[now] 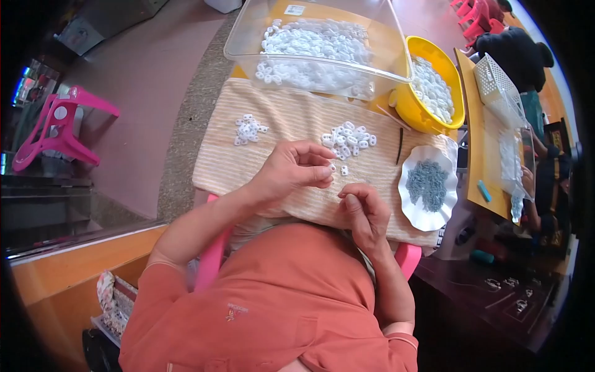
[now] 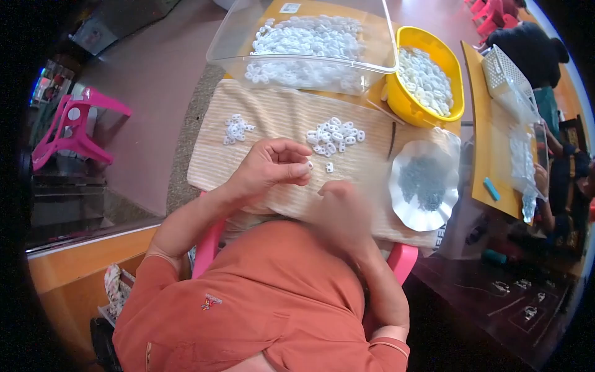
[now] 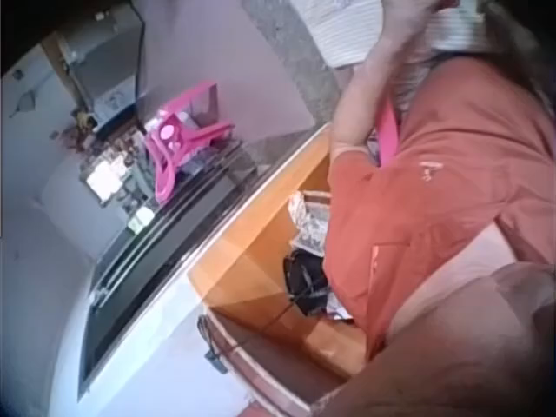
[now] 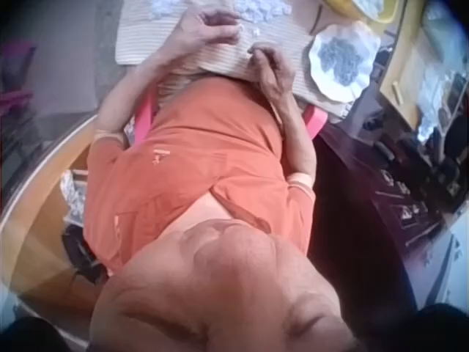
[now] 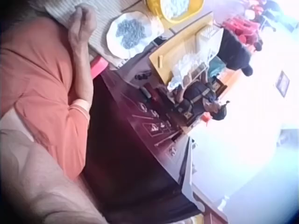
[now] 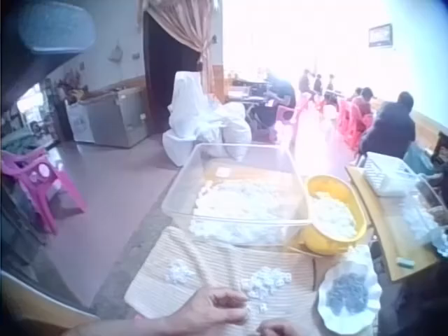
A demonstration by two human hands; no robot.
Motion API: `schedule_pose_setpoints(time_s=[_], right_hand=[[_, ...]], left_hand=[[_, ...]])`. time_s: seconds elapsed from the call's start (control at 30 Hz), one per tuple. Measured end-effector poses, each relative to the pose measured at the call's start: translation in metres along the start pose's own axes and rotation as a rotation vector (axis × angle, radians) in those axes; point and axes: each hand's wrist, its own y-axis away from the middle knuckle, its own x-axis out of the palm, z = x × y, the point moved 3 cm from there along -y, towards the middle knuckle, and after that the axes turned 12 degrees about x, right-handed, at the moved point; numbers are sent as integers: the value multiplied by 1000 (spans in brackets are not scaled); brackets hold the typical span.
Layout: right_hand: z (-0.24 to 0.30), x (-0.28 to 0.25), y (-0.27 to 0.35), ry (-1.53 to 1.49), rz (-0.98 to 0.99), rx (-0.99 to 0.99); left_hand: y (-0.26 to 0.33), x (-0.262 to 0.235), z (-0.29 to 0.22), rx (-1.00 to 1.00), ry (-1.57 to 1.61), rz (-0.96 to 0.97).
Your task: Inserting small grey pins into circular white plastic components on a workspace.
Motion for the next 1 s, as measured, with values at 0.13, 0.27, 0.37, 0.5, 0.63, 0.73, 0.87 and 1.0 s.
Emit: schedule_pose_setpoints(time_s=[0.13, 0.27, 0.37, 0.5, 0.63, 0.73, 0.87, 1.0], right_hand=[[-4, -5, -2, -105, -96, 190], [-7, -8, -3, -218, -148, 235], [8, -6, -4, -430, -135, 295], [-13, -9, -3, -296, -167, 266], [-11, -7, -5, -394, -148, 237], [-10, -6, -5, -493, -129, 229], [-10, -7, -6, -469, -128, 211], [-11, -6, -6, -492, -119, 226]], left_hand=[[0, 15, 5, -68, 87, -7], [-2, 23, 13, -107, 104, 28], [-2, 25, 20, -130, 154, 33], [-3, 28, 23, -145, 180, 19], [-3, 29, 28, -134, 186, 27], [-4, 28, 30, -127, 203, 31], [-4, 28, 31, -130, 232, 27], [-3, 29, 32, -144, 252, 10]])
